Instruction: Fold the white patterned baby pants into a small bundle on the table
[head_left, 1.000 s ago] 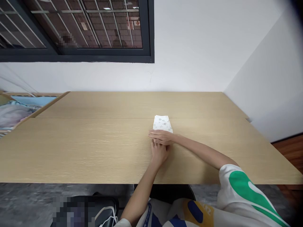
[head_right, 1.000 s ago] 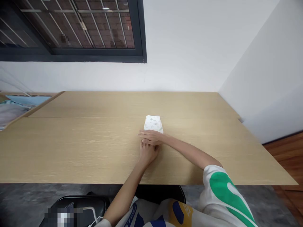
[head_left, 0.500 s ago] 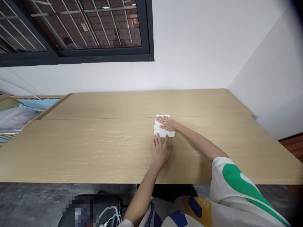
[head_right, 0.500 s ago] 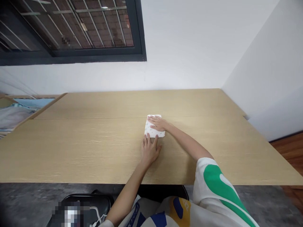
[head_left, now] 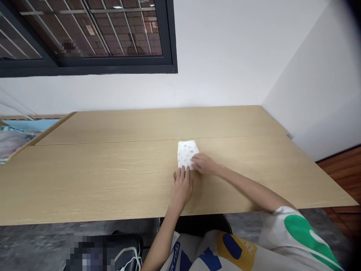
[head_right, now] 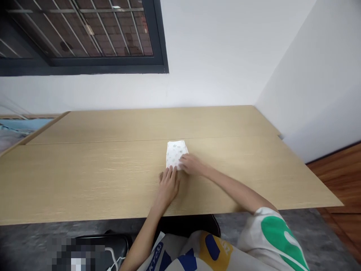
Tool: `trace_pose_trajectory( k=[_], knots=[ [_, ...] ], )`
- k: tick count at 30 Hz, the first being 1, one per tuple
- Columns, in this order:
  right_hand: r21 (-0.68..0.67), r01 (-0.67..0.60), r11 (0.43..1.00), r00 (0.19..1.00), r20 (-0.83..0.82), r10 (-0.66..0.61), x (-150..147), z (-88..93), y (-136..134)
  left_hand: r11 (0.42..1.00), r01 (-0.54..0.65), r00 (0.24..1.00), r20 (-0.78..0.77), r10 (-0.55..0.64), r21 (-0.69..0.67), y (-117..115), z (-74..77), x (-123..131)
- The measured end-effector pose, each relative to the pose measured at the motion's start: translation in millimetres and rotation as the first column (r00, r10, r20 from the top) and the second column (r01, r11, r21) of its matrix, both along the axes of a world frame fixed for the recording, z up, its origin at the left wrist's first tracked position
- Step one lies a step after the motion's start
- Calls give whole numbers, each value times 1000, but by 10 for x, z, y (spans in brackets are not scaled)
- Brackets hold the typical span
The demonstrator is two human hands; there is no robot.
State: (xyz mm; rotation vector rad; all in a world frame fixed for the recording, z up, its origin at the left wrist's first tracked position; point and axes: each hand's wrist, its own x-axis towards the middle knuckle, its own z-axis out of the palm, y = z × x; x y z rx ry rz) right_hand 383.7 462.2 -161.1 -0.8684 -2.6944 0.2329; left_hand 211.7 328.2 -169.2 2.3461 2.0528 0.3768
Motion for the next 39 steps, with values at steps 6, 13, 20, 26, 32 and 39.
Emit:
trace_pose_trajectory(
  k=[6,13,20,26,32,39],
  knots=[
    [-62,-67,996,998,-17,66,378,-31,-1329,995,93,994,61,-91,-40,-873,-48,-138],
    [-55,-34,998,999,-33,32,576,-186,-2057,942,334,935,131,-330,-10,-1296,100,-353],
    [-368,51,928,967,-214,-138,584,340,-1938,938,169,873,397,-285,303,-1079,348,-328],
    [-496,122,860,867,-368,-335,465,336,-1401,863,-12,936,308,-168,506,-919,258,47],
    [-443,198,874,844,-376,-381,321,-30,-1039,955,47,986,142,-92,293,-872,-72,354],
    [-389,284,876,802,-405,-440,321,-241,-778,991,80,989,112,-92,110,-697,-192,339]
  ],
)
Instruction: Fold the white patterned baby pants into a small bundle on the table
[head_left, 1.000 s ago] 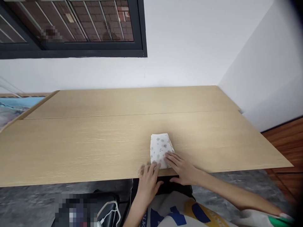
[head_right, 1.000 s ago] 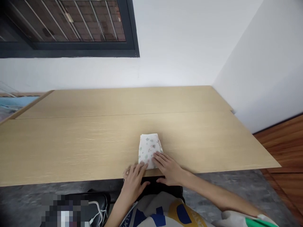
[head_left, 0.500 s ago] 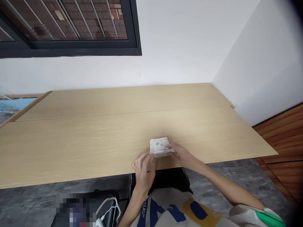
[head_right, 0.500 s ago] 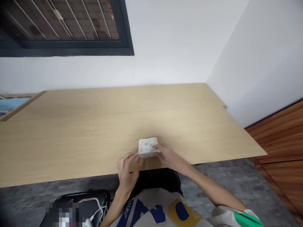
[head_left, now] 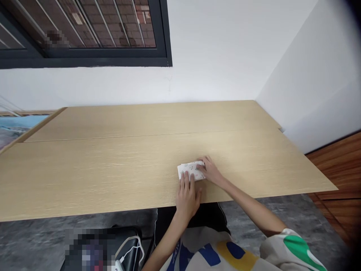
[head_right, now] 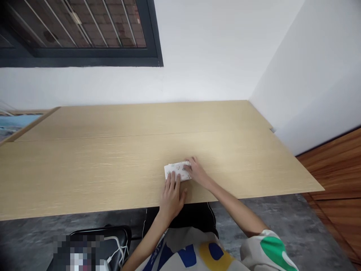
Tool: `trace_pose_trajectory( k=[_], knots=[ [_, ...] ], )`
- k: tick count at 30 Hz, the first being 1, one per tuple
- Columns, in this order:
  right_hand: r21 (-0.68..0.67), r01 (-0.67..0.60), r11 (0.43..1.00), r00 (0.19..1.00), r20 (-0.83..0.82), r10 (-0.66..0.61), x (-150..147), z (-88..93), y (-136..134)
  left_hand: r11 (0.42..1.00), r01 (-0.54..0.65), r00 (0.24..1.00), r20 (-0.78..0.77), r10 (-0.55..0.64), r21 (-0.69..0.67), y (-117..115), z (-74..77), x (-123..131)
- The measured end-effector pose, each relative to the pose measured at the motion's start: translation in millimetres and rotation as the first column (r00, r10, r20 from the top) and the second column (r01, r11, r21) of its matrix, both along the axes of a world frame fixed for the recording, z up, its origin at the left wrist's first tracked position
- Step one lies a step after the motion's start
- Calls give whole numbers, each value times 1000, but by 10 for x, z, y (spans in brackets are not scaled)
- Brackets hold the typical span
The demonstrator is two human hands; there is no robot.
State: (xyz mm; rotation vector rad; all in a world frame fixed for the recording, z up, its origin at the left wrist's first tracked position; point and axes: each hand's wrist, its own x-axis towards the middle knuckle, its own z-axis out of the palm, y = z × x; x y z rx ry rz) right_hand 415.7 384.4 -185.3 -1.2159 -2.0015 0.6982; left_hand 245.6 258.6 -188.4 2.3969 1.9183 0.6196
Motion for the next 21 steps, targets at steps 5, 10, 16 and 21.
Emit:
trace_pose_trajectory(
  k=[5,10,16,21],
  knots=[
    [82,71,994,997,-25,-69,3,-77,434,997,29,999,-36,-31,-66,436,41,-29],
    [128,140,982,990,-24,-138,-82,-102,876,984,0,998,-55,-9,-176,1040,90,-5],
    [159,177,971,983,17,-182,-208,-71,1357,977,-33,999,-29,28,-210,1672,151,9],
    [176,189,966,973,101,-209,-319,38,1689,988,-51,999,0,52,-146,1991,166,-59]
  ],
)
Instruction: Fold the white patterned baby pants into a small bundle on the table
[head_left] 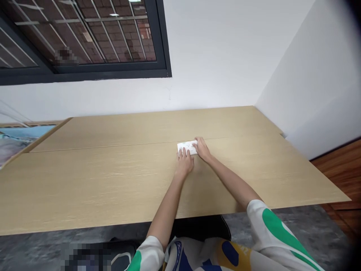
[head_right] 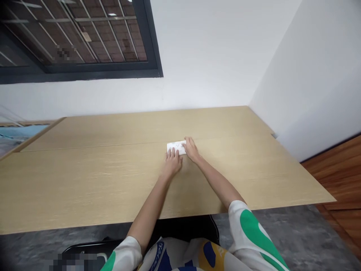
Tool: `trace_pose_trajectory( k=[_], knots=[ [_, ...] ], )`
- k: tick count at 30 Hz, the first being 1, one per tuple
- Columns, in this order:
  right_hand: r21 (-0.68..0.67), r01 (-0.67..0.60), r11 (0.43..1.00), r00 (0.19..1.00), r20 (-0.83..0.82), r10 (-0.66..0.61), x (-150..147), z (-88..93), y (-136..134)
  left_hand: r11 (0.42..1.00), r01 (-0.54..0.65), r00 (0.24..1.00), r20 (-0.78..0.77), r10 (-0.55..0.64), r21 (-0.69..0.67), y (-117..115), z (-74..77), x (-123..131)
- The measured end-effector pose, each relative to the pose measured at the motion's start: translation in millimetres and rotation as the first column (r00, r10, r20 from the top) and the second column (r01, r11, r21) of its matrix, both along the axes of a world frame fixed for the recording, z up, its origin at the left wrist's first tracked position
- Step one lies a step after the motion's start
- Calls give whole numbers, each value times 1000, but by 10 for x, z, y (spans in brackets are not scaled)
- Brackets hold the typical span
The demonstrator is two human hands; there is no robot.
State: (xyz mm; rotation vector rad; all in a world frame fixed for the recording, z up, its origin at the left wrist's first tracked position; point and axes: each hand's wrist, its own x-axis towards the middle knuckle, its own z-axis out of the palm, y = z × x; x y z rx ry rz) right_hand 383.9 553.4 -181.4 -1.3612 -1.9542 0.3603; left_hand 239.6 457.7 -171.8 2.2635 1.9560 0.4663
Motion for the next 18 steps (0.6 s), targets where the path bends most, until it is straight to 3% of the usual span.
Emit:
trace_pose_trajectory(
  k=[3,7,11,18],
  knots=[
    [125,-1,992,998,55,-6,-66,72,33,996,-5,999,53,0,92,148,-21,-47],
    [237,-227,945,965,186,186,-136,80,-76,982,120,990,61,-130,147,324,-67,-99],
    [152,-358,921,900,321,296,-117,-12,-125,985,165,986,-8,-164,51,413,-101,-192],
    [50,-331,942,896,330,297,184,-116,-80,987,152,988,-43,-150,49,404,-141,-495]
  ],
)
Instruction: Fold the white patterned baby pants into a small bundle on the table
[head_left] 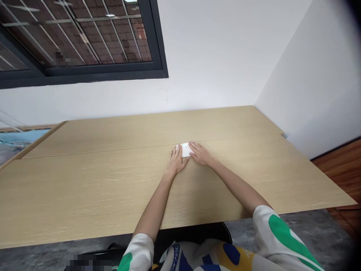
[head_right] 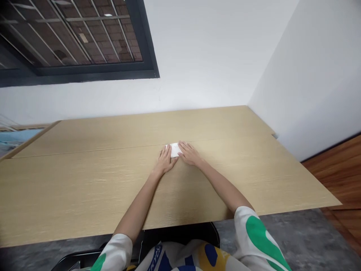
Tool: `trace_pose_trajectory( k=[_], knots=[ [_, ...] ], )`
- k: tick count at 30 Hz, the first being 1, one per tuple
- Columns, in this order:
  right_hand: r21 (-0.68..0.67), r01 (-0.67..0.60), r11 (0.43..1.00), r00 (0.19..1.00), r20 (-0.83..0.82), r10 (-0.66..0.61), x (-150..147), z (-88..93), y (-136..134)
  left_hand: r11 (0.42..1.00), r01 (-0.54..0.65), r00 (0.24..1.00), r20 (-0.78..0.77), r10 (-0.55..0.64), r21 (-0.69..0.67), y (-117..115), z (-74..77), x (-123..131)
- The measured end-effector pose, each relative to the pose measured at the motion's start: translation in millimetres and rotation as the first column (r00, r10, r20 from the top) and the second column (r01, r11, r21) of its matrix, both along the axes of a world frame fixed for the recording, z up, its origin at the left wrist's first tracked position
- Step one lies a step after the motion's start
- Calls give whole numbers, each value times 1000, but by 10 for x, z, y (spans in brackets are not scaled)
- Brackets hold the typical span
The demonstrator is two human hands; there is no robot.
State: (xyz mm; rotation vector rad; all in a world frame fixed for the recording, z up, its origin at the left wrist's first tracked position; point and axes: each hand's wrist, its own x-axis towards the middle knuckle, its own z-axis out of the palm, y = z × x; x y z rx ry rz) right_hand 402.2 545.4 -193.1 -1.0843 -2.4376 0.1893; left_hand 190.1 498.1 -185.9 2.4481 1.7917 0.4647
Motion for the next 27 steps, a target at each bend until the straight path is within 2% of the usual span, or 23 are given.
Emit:
trace_pose_trajectory(
  k=[4,7,9,13,20,23,27],
  knots=[
    [1,38,999,999,-19,-38,140,49,-29,999,12,1000,15,-13,33,-28,3,-92],
    [17,-36,999,998,-42,37,189,101,-33,994,86,996,20,-88,67,-27,42,-99],
    [-1,-86,996,996,-35,86,204,122,-5,994,96,995,23,-98,49,-2,81,-91],
    [-73,-114,991,993,-33,112,218,127,132,999,40,995,91,-41,3,86,138,-82],
    [-122,-103,987,973,-220,74,166,185,347,998,-42,966,256,28,50,118,102,-68],
    [-173,-93,981,929,-370,23,111,285,418,987,-138,927,361,98,87,75,112,-29],
    [-358,-120,926,828,-551,-105,-32,422,593,969,-232,846,511,155,90,20,117,47]
  ],
)
